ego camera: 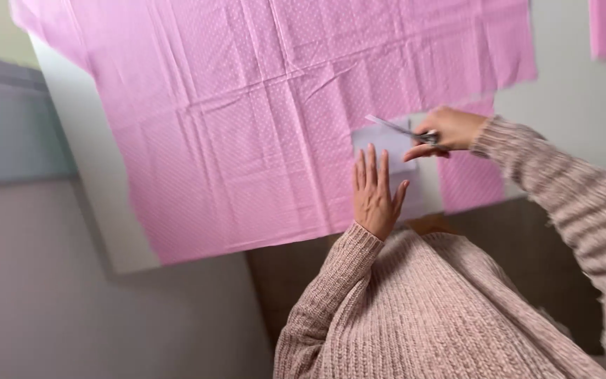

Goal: Cutting rectangular pieces of pink polka-dotted fabric using a paper template and scissors.

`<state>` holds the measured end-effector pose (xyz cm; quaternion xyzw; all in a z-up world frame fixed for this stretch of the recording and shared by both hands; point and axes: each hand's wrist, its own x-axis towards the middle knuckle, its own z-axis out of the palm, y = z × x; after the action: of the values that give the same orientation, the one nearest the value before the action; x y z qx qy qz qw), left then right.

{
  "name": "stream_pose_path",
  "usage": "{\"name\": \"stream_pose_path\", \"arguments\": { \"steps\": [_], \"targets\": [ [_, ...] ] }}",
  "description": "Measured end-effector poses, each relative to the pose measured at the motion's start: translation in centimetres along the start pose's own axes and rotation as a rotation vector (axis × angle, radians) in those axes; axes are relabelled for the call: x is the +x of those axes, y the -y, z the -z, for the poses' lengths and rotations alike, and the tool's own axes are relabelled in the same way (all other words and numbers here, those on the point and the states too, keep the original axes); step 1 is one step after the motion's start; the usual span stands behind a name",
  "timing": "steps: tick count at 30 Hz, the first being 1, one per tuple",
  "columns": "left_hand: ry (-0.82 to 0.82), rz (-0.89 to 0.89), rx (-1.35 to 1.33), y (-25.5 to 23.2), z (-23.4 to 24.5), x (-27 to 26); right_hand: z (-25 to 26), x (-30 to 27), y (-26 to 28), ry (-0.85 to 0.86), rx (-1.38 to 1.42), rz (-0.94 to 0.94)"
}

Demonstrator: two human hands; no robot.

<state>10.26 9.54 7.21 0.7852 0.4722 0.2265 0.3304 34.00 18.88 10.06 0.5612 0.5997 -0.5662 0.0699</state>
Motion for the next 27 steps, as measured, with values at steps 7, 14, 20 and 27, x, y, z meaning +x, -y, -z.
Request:
{"name": "stream_pose_path", "arguments": {
  "steps": [7, 14, 20, 27],
  "targets": [
    [-0.097, 0.294, 0.287, -1.2, -6.7, 2.1, 6.5, 8.2, -0.9, 0.420, -0.386, 0.105],
    [-0.128, 0.367, 0.357, -0.9, -7.7, 2.1, 8.7, 12.1, -0.6, 0.608, -0.444, 0.123],
    [-0.139, 0.343, 0.351, -0.7, -7.8, 2.0, 9.2, 14.3, -0.3, 0.690, -0.475, 0.104],
    [-0.113, 0.336, 0.372, -1.0, -7.0, 2.2, 9.9, 16.8, 3.8, 0.741, -0.723, 0.141]
  ]
}}
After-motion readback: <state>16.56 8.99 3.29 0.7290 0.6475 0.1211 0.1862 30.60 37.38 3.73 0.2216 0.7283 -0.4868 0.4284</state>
